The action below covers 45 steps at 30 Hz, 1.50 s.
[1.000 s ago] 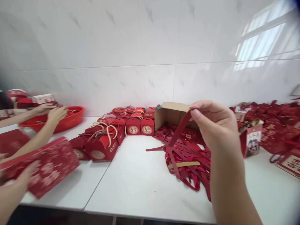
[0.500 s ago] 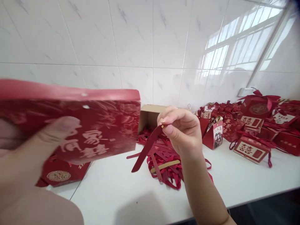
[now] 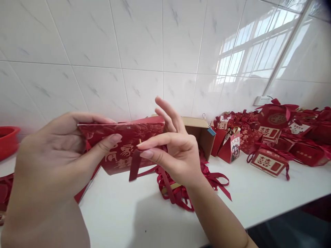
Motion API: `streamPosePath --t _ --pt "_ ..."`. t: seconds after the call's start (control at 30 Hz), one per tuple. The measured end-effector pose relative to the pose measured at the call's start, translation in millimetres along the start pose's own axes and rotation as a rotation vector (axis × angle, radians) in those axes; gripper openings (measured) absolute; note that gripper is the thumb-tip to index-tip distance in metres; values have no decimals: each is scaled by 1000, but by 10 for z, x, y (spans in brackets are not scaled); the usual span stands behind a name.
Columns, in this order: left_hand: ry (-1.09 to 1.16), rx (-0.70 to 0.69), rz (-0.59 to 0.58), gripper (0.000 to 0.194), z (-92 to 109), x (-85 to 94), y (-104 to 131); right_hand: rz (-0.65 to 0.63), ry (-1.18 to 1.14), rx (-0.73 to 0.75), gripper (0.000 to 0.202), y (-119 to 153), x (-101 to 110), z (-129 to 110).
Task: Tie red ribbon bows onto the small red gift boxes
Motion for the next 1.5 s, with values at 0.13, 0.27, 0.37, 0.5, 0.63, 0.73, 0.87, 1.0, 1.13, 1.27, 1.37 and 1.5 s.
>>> streamPosePath --t 0.13,0.27,0.37,0.5,0.63,0.73,0.87,1.0,1.13,1.27,1.37,1.5 --pt "29 4 -36 28 2 -98 44 22 142 -42 9 50 -114 19" --pt "107 38 -49 25 53 -236 95 55 196 -57 5 86 -128 21" --pt "203 -54 -21 20 102 -312 122 103 140 -35 7 93 -82 23" --pt "121 8 -1 20 103 -347 171 97 160 -44 9 83 -38 47" --pt "88 -2 -44 25 116 -339 214 128 54 -78 8 73 -29 74" --pt "156 5 -148 21 112 -358 226 169 -31 -77 10 68 -24 92" --pt "121 5 -190 18 121 -369 243 200 -44 -49 9 61 -12 119" --pt "101 8 -212 16 145 -362 268 210 -6 -17 9 63 -5 123" --pt "102 0 -229 14 163 -353 275 206 17 -6 11 69 1 107" --pt "138 12 -236 13 166 -363 272 218 -32 -9 14 72 20 95" --pt "154 18 -245 14 164 -371 273 218 -63 -15 18 69 26 99" --pt "159 -21 -266 15 174 -382 282 235 -45 3 15 68 23 98"
Point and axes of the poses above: each hand's wrist, its own y-axis away from the middle knuckle, its own x-axis out of the back of the hand, z = x × y, the point moved 3 cm from there along -y, towards the middle knuckle, and after that the axes turned 4 degrees about z, right-handed, at the moved point
